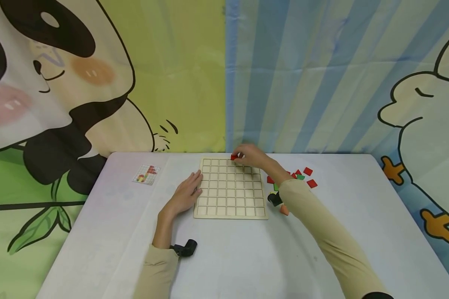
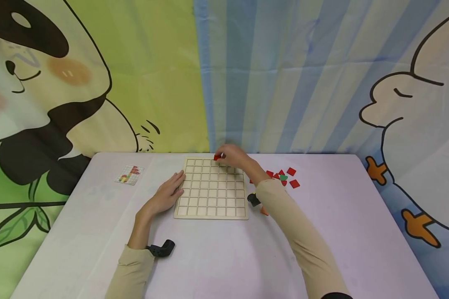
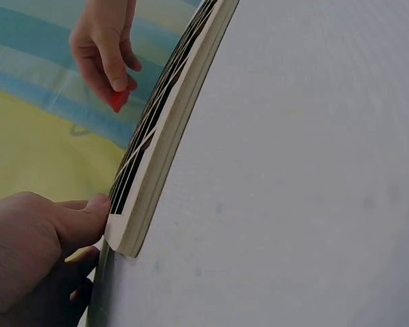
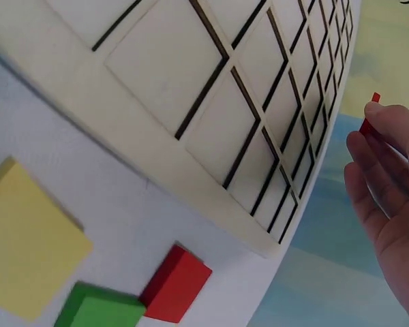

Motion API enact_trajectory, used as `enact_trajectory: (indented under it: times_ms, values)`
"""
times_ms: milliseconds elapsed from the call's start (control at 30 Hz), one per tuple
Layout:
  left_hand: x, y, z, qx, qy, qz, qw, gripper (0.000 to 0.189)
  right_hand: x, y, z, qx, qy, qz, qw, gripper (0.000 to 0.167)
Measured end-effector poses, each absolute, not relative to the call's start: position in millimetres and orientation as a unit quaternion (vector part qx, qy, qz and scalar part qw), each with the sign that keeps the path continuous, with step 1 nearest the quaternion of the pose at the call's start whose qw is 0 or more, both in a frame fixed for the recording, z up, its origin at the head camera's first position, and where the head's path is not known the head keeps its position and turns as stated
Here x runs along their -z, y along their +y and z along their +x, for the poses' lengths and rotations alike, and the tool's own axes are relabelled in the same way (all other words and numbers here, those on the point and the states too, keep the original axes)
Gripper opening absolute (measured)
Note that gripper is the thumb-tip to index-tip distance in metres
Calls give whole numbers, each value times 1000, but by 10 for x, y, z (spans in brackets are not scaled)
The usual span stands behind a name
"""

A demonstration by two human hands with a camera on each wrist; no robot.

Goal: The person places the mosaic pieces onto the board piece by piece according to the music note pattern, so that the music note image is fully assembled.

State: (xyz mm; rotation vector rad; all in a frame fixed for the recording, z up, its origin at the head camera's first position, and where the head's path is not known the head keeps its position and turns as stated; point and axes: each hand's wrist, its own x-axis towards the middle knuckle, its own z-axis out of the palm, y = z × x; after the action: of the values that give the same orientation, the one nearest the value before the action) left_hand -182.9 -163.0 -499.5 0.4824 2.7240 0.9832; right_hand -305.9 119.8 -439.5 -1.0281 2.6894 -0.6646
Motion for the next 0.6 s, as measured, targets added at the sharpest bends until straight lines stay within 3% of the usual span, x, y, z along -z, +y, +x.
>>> enact_trajectory:
  times_ms: [433,600]
  values:
    - [4988,-1616,-1830,-336,922,160,106,59,4475,1028,-3035,204,920,-302,145,31]
    - [4989,-1628,-1825,-336,922,160,105,59,4540,996,-3049,186,923,-309,136,30]
